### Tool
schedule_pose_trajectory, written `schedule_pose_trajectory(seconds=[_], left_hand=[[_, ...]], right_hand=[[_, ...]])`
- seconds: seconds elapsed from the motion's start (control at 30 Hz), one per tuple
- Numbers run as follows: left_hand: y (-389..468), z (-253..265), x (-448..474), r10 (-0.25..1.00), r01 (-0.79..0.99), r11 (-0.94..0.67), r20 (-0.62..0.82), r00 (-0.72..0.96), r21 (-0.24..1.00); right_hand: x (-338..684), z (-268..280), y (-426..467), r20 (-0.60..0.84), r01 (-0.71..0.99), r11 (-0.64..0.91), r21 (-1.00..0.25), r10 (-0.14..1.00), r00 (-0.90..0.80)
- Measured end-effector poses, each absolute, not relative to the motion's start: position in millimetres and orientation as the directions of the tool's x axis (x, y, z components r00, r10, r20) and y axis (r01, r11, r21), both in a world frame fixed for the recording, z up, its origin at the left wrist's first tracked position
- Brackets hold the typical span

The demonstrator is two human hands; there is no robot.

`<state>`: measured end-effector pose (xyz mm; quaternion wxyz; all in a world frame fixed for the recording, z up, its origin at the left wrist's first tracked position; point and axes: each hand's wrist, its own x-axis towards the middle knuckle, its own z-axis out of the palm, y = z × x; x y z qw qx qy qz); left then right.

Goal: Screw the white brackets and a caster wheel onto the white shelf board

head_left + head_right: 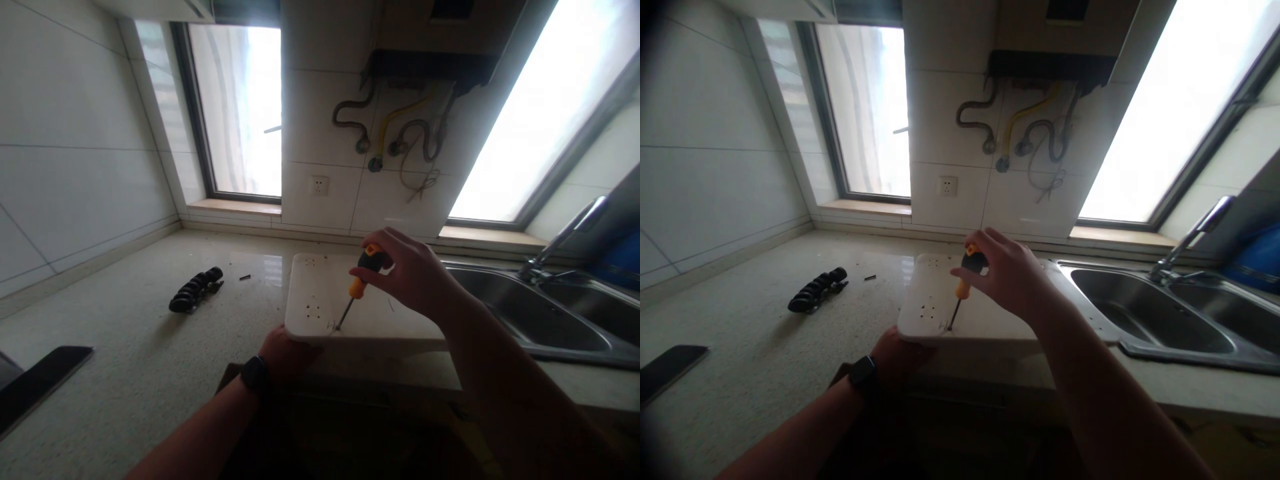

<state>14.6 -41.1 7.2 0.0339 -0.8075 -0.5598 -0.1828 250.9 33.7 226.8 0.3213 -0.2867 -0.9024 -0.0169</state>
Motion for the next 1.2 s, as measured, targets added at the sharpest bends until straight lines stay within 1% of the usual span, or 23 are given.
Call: schedule_pose_trajectory(seconds=[0.07,0.13,0.27,0.33,0.4,0.5,0.57,0.63,0.7,0.8,0.87,0.9,0.97,1.07,1.13,1.2], left_hand=[[-41,11,15,0.912,0.932,-0.345,0.273,0.305,0.113],[-42,13,14,0.916,0.936,-0.345,0.242,0.319,0.075],[-42,14,13,0.895,0.920,-0.391,0.250,0.370,0.038],[-42,14,12,0.886,0.914,-0.405,0.258,0.384,0.031],[-42,12,12,0.883,0.914,-0.405,0.268,0.385,0.022],[-42,10,12,0.881,0.915,-0.403,0.276,0.384,0.014],[-41,8,11,0.879,0.915,-0.403,0.282,0.386,0.005],[-39,6,11,0.872,0.913,-0.408,0.294,0.391,-0.006],[-38,2,11,0.866,0.911,-0.411,0.306,0.395,-0.012],[-36,-3,10,0.846,0.907,-0.421,0.351,0.401,-0.023],[-36,-6,10,0.829,0.907,-0.419,0.395,0.396,-0.030],[-36,-6,10,0.821,0.906,-0.422,0.411,0.396,-0.031],[-36,-5,10,0.812,0.905,-0.425,0.430,0.394,-0.028],[-37,-4,10,0.803,0.901,-0.432,0.439,0.405,-0.040],[-37,-3,10,0.800,0.904,-0.426,0.450,0.397,-0.041],[-37,-3,11,0.798,0.905,-0.425,0.459,0.391,-0.032]], right_hand=[[253,228,30,0.560,0.622,0.778,-0.090,0.556,-0.614],[258,230,25,0.499,0.672,0.740,-0.041,0.598,-0.628],[270,238,18,0.433,0.661,0.750,0.015,0.591,-0.681],[270,241,18,0.431,0.690,0.723,0.026,0.615,-0.660],[265,242,17,0.445,0.754,0.656,0.035,0.666,-0.599],[252,242,13,0.478,0.826,0.564,-0.003,0.726,-0.494],[246,243,10,0.493,0.834,0.552,-0.022,0.732,-0.471],[243,244,8,0.485,0.814,0.580,-0.022,0.718,-0.499],[244,244,7,0.455,0.769,0.636,-0.059,0.703,-0.547],[246,242,9,0.388,0.659,0.726,-0.197,0.675,-0.628],[244,238,11,0.362,0.605,0.747,-0.276,0.664,-0.654],[242,235,12,0.369,0.607,0.739,-0.290,0.672,-0.642],[237,230,15,0.410,0.680,0.683,-0.267,0.719,-0.561],[230,225,23,0.454,0.824,0.534,-0.187,0.791,-0.410],[229,224,29,0.426,0.837,0.510,-0.200,0.814,-0.394],[231,226,33,0.405,0.793,0.554,-0.253,0.805,-0.433]])
